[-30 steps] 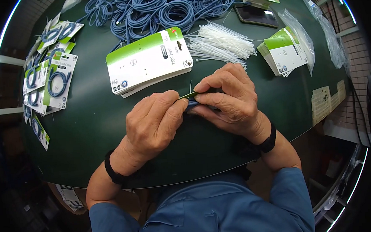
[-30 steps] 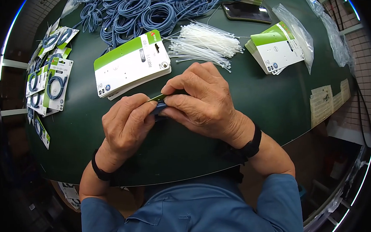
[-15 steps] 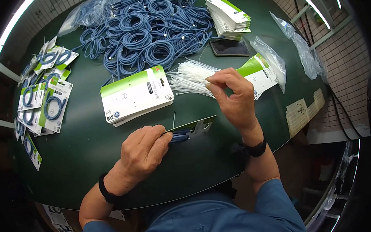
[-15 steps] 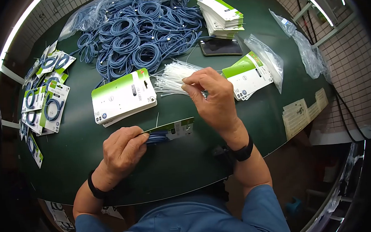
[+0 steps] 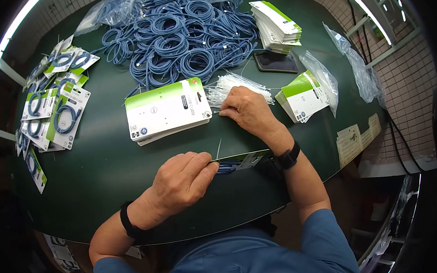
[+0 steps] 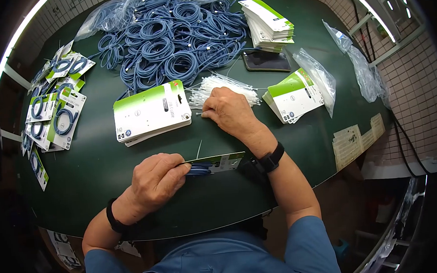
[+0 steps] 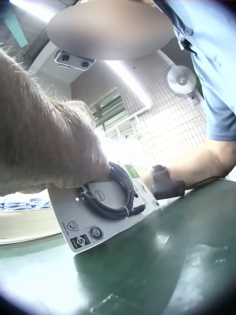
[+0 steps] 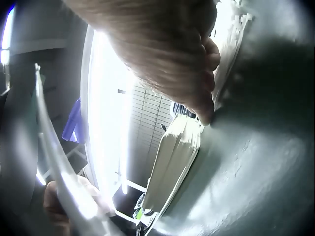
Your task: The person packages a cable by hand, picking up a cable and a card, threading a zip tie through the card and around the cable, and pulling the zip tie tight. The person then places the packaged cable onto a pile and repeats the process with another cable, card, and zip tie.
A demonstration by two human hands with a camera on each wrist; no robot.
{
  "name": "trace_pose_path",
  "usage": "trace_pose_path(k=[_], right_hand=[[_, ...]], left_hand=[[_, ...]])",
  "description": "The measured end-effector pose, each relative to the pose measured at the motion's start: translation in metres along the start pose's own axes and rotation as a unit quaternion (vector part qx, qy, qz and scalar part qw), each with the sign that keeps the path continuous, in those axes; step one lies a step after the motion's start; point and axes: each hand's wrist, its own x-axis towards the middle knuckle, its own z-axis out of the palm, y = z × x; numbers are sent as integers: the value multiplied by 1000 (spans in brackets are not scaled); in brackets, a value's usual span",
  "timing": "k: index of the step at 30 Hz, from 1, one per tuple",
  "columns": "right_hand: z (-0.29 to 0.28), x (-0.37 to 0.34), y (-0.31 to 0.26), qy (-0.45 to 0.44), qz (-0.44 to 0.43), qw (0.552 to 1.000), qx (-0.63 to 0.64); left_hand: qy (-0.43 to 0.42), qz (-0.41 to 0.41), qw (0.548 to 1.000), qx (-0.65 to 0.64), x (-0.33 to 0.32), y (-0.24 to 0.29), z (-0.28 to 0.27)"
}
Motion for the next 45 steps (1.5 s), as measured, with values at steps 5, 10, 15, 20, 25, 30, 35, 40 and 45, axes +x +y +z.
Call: trace_pose_path(k=[5,10,15,20,25,30,35,40,45], right_hand=[[4,0,-11,5,-13,998,-62],[1,-2,-10,51,-8,997,-55],[-1,-6,1,111,15,994,17],[-13,-7,8,139,2,987,85],[-39,-7,-5,86,178,898,392],[-48,-8,-7,112,207,891,388],[-54,-8,-15,98,209,908,351],[-42,-13,-7,94,172,905,378],[-42,-18,-6,71,227,837,493]], left_hand=[[-7,1,1000,1,1,-3,0],[-12,-1,1000,-1,2,-2,-2],[-25,-8,1000,-9,5,-1,-2],[-32,5,999,-11,13,-2,-1],[-36,26,999,-10,27,-5,3],[-20,37,999,-19,35,-7,12],[-13,35,999,-24,30,-9,15],[-10,30,999,-25,28,-14,11],[-19,41,999,-28,22,-13,12]])
